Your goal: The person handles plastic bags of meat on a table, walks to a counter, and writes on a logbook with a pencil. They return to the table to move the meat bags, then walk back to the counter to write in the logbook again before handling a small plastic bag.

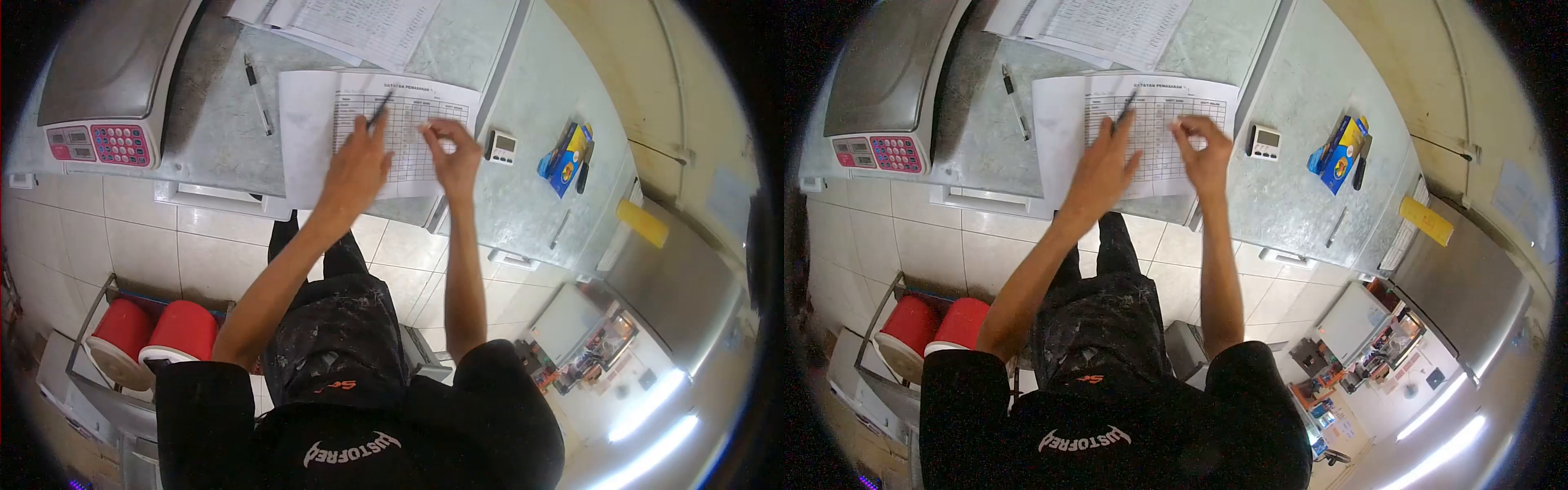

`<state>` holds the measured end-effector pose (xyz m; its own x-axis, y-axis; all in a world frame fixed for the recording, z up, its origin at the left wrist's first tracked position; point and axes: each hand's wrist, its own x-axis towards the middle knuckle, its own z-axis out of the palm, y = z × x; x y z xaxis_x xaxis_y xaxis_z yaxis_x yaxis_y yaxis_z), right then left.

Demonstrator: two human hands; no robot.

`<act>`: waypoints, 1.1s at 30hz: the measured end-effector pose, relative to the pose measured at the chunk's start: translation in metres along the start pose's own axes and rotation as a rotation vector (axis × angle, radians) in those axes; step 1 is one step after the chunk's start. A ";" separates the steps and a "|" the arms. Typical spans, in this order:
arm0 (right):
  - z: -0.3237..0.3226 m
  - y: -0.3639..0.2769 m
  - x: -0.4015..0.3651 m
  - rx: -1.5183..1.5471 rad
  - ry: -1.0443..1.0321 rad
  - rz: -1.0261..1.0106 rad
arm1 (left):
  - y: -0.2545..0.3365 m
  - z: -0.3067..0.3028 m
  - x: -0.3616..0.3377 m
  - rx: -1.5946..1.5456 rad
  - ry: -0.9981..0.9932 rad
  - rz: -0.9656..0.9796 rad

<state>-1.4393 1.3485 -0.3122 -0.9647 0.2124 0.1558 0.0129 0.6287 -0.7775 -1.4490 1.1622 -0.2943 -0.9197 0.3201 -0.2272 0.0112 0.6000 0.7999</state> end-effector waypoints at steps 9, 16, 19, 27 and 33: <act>0.035 -0.007 -0.031 -0.220 0.021 0.022 | -0.022 0.027 -0.037 0.407 0.094 0.163; 0.032 -0.007 -0.026 -0.292 -0.010 0.016 | -0.038 0.036 -0.027 0.392 0.050 0.193; 0.041 -0.010 -0.024 -0.369 -0.025 0.003 | -0.042 0.037 -0.026 0.431 0.047 0.196; 0.037 -0.015 -0.013 -0.456 -0.151 0.094 | -0.044 0.042 -0.023 0.482 0.181 0.248; 0.038 -0.016 -0.006 -0.435 -0.140 0.057 | -0.043 0.039 -0.022 0.518 0.213 0.251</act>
<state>-1.4438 1.3085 -0.3234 -0.9852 0.1710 0.0132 0.1469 0.8809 -0.4499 -1.4140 1.1578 -0.3452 -0.9220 0.3760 0.0921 0.3776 0.8209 0.4284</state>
